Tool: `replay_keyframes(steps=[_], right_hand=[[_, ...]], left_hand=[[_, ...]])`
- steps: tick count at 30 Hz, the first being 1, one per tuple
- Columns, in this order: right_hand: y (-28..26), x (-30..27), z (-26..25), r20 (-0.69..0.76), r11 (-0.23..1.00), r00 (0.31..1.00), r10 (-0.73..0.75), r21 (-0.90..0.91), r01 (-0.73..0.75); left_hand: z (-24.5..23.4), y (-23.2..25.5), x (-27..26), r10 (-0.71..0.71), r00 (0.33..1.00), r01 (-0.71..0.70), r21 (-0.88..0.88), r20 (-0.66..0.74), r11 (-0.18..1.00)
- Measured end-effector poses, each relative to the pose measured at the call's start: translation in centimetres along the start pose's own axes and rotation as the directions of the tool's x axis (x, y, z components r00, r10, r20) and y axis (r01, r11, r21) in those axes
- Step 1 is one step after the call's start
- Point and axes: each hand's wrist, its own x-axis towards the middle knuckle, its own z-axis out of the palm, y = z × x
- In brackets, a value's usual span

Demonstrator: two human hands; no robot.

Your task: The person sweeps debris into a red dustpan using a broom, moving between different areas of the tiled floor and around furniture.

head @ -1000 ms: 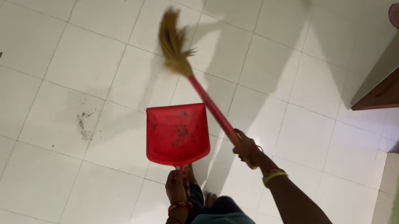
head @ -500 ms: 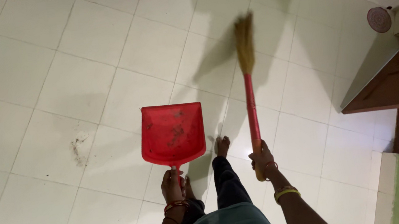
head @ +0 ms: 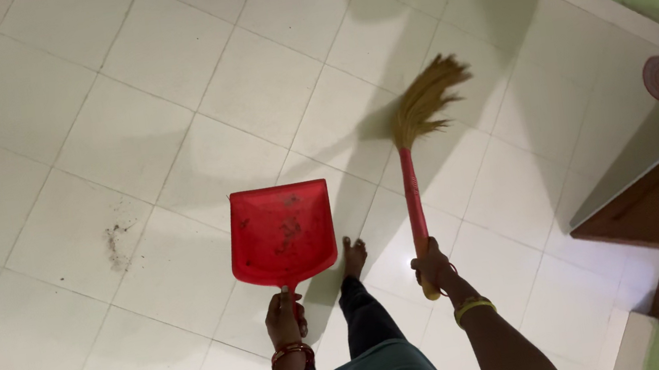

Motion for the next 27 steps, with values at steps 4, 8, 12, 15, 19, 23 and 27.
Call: replay_keyframes(steps=[4,8,12,15,19,23,27], right_hand=[[-2.2,3.2,-0.5,0.017,0.997,0.998,0.055,-0.048,-0.054],[-3.8,4.3,0.6,0.112,0.977,0.991,0.073,-0.207,-0.049],[-6.5,3.3,2.3,0.283,0.91,0.959,0.001,-0.397,0.116],[-9.9,3.1,2.6,0.345,0.925,0.937,-0.058,-0.335,0.18],[-11.1,0.5,0.1,0.272,0.945,0.947,-0.17,-0.229,0.235],[-9.6,-3.5,-2.1,0.157,0.972,0.974,-0.165,-0.139,0.187],[-8.1,-4.6,-3.2,0.012,0.985,0.999,-0.031,-0.172,0.033]], left_hand=[[3.0,0.7,-1.2,-0.028,0.999,0.028,0.011,-0.042,1.0],[4.2,0.0,-1.2,0.022,1.0,-0.022,-0.132,0.001,0.991],[5.9,-0.5,-0.7,0.039,0.999,-0.037,-0.215,0.005,0.976],[6.8,-0.1,-0.9,0.042,0.999,-0.036,-0.216,0.022,0.976],[9.3,0.6,-0.2,0.0,1.0,-0.003,-0.11,-0.022,0.994],[11.4,0.8,0.8,0.028,0.998,-0.032,-0.074,-0.052,0.997],[13.3,1.0,1.5,0.048,0.997,-0.053,-0.091,-0.056,0.994]])
